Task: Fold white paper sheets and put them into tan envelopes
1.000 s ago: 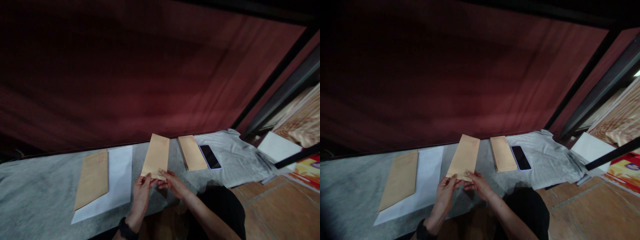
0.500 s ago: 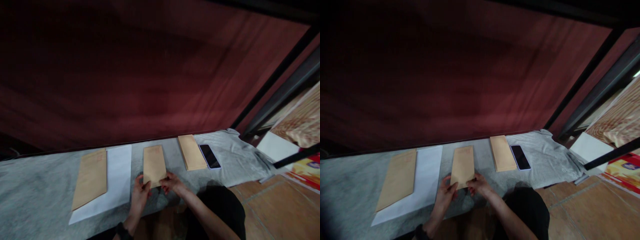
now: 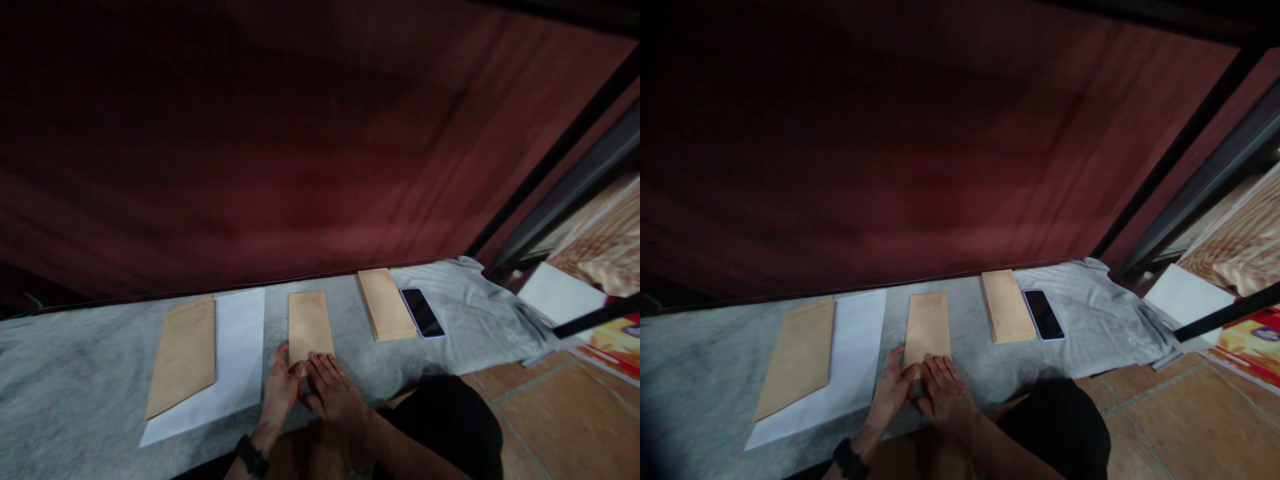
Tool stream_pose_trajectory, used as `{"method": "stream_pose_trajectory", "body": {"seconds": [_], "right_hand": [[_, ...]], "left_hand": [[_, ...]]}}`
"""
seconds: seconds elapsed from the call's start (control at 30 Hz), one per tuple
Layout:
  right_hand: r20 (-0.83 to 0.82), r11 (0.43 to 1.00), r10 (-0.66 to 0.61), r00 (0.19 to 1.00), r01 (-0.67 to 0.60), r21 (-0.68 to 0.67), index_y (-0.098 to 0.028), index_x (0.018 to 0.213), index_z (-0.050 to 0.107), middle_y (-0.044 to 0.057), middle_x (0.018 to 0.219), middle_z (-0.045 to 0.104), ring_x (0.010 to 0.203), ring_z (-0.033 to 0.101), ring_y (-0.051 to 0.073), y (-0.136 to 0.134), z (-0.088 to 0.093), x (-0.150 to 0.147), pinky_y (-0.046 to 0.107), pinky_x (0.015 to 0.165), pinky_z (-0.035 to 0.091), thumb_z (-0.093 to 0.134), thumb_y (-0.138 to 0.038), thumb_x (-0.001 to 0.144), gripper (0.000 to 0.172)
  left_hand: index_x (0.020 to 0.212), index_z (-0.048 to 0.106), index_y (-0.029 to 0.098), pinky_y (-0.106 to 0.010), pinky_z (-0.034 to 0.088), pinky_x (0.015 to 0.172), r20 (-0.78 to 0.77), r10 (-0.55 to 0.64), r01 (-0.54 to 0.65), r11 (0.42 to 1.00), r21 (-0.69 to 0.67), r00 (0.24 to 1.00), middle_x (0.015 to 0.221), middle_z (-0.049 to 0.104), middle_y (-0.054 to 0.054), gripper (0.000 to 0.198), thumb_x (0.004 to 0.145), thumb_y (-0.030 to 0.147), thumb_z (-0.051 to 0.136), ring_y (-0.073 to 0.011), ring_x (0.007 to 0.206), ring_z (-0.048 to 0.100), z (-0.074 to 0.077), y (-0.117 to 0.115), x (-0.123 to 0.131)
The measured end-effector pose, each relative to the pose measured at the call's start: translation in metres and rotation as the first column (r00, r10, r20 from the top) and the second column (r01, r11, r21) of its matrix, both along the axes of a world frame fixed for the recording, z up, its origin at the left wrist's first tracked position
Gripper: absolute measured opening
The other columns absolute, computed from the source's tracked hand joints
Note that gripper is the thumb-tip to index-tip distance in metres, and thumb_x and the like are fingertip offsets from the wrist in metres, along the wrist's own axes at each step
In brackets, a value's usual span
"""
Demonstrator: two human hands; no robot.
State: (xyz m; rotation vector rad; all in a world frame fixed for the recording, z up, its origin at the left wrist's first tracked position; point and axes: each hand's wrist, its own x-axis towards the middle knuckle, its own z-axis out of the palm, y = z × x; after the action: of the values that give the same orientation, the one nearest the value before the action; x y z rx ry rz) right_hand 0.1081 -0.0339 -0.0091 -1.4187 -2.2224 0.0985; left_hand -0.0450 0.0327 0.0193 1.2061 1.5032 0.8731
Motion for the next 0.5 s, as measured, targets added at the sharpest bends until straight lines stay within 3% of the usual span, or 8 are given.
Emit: {"method": "stream_pose_trajectory", "body": {"seconds": [0.1,0.23,0.3,0.4,0.5], "right_hand": [[0.022,0.999,-0.039,0.999,0.038,0.037,-0.009,0.153,0.036,0.017,0.155,0.042,0.146,0.036,0.026,-0.007,-0.011,-0.003,0.044,0.119,0.035,0.058,-0.035,0.095,0.067],[0.024,0.999,-0.039,0.999,0.038,0.025,-0.010,0.154,0.035,0.016,0.158,0.037,0.146,0.035,0.027,-0.007,-0.014,-0.002,0.043,0.120,0.034,0.059,-0.038,0.095,0.069],[0.023,0.999,-0.038,0.999,0.037,0.016,-0.009,0.153,0.035,0.017,0.157,0.039,0.146,0.036,0.027,-0.006,-0.014,-0.003,0.042,0.121,0.033,0.059,-0.037,0.096,0.068],[0.003,0.997,-0.046,0.999,0.046,0.056,-0.007,0.149,0.042,0.018,0.150,0.049,0.145,0.037,0.028,-0.006,-0.015,-0.005,0.043,0.121,0.034,0.059,-0.036,0.096,0.063],[-0.012,0.991,-0.046,0.999,0.048,0.122,-0.006,0.144,0.048,0.017,0.145,0.054,0.145,0.036,0.029,-0.009,-0.019,-0.006,0.045,0.121,0.034,0.058,-0.041,0.097,0.060]], "left_hand": [[0.124,0.060,0.021,-0.031,0.048,0.053,-0.241,-0.035,0.069,0.989,0.132,0.970,0.062,0.065,-0.001,0.048,0.077,0.030,0.069,-0.0243,0.052,0.064,-0.003,-0.005,-0.007],[0.116,0.068,0.021,-0.039,0.054,0.076,-0.594,-0.028,0.262,0.913,0.312,0.804,0.074,0.069,-0.008,0.031,0.089,0.032,0.057,-0.0293,0.076,0.069,-0.007,-0.012,-0.011],[0.115,0.069,0.020,-0.044,0.051,0.093,-0.696,-0.052,0.418,0.831,0.368,0.716,0.099,0.073,-0.013,0.031,0.093,0.029,0.048,-0.0310,0.100,0.067,-0.007,-0.009,-0.004],[0.133,0.060,0.019,-0.048,0.039,0.113,-0.768,-0.160,0.637,0.673,0.376,0.621,0.139,0.060,-0.013,0.041,0.097,0.029,0.043,-0.0296,0.133,0.051,-0.008,0.009,0.016],[0.145,0.049,0.020,-0.046,0.030,0.121,-0.805,-0.266,0.773,0.542,0.329,0.530,0.155,0.046,-0.009,0.049,0.098,0.032,0.043,-0.0251,0.146,0.037,-0.012,0.038,0.036]]}}
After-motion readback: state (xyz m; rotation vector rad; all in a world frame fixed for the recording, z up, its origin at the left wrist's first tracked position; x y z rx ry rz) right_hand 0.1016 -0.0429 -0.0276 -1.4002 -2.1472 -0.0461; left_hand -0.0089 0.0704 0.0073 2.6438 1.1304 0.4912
